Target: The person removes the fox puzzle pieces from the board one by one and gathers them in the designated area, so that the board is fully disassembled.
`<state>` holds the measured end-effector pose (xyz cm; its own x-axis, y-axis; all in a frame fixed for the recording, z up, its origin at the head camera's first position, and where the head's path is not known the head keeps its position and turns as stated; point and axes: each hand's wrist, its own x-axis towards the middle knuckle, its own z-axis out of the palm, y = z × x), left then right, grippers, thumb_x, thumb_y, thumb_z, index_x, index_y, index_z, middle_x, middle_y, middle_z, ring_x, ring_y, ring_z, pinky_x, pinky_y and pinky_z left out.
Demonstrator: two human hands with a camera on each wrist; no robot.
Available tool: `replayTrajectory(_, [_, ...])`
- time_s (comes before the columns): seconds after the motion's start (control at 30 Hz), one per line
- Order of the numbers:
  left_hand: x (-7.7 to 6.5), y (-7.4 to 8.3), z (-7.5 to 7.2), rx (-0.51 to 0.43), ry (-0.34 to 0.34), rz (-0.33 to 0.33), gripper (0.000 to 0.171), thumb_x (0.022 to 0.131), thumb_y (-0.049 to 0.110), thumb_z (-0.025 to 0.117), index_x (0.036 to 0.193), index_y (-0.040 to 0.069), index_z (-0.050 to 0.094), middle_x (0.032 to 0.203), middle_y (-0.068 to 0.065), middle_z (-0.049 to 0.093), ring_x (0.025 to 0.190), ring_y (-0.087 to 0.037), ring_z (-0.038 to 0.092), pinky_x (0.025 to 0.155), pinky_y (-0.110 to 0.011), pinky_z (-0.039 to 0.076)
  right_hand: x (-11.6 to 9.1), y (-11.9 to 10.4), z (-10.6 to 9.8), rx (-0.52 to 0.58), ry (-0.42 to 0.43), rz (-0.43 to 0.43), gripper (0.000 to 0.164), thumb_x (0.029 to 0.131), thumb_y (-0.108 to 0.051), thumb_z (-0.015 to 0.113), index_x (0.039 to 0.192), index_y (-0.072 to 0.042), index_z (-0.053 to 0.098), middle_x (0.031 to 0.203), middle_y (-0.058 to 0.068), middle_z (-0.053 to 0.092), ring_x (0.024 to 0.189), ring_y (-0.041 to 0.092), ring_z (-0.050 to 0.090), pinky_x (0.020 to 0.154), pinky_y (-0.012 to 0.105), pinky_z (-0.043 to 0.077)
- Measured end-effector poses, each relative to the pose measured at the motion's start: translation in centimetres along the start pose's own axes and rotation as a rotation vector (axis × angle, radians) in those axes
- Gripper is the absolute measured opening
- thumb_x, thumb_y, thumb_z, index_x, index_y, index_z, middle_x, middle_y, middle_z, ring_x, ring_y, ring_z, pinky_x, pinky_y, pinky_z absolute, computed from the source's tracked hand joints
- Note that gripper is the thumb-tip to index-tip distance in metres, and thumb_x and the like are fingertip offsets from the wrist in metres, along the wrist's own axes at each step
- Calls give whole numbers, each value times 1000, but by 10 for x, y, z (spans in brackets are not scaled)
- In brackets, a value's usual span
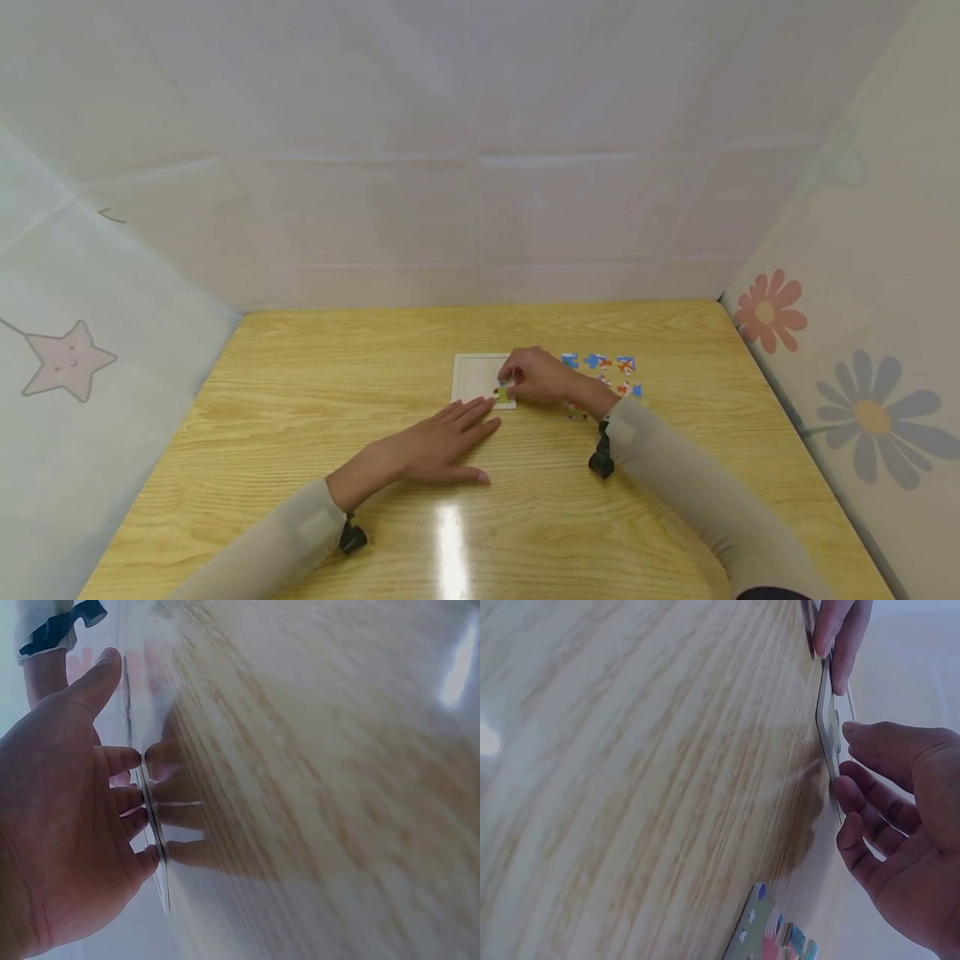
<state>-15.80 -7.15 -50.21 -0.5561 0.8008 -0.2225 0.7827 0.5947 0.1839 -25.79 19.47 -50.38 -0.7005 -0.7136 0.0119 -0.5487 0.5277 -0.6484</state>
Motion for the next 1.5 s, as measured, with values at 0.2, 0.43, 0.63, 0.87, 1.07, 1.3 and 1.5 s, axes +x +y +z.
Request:
replayTrajectory(0.2, [1,0,-2,8,0,1,91,103,73,43,171,15,23,179,-12,5,165,-27,7,132,-49,16,1,-3,0,-33,-13,12,21,94,-5,78,115,-3,78,105,7,68,86,11,60,78,28,54])
replayTrajectory(0.43, [1,-1,-3,3,-6,0,91,103,73,43,170,15,24,179,-12,4,165,-28,7,132,-49,17,2,-9,-2,-47,-31,7,19,95,-4,77,114,0,77,105,10,66,85,13,58,75,27,53])
replayTrajectory(0.63, [1,-1,-2,-14,-3,-3,92,103,74,43,170,15,24,179,-11,3,165,-27,6,132,-49,16,4,-6,0,-20,-34,15,18,95,-5,76,113,0,76,102,10,64,84,12,57,73,27,52])
replayTrajectory(0.87, [1,-1,-2,-37,-12,2,92,103,73,44,170,15,23,179,-12,2,165,-28,5,133,-49,14,7,-3,1,12,-19,11,16,93,-5,76,108,0,75,99,11,65,82,12,57,72,27,52])
replayTrajectory(1.07, [1,-1,-2,-47,-16,4,92,103,73,46,170,14,24,179,-12,3,165,-28,5,133,-49,14,6,-1,1,61,-13,45,12,94,-7,76,106,-4,75,96,5,68,83,11,60,75,28,54])
replayTrajectory(1.3, [2,-1,-1,-45,-15,2,92,103,73,45,171,15,23,179,-12,2,165,-28,5,133,-49,14,6,1,3,154,-20,112,11,97,-5,75,108,-5,73,95,1,72,87,11,67,81,28,59])
replayTrajectory(1.5, [2,-1,0,-47,-8,6,92,103,72,46,170,14,24,179,-13,3,165,-29,6,132,-50,15,4,4,4,227,-15,115,12,97,-3,75,108,-4,72,96,4,72,89,14,68,81,28,60])
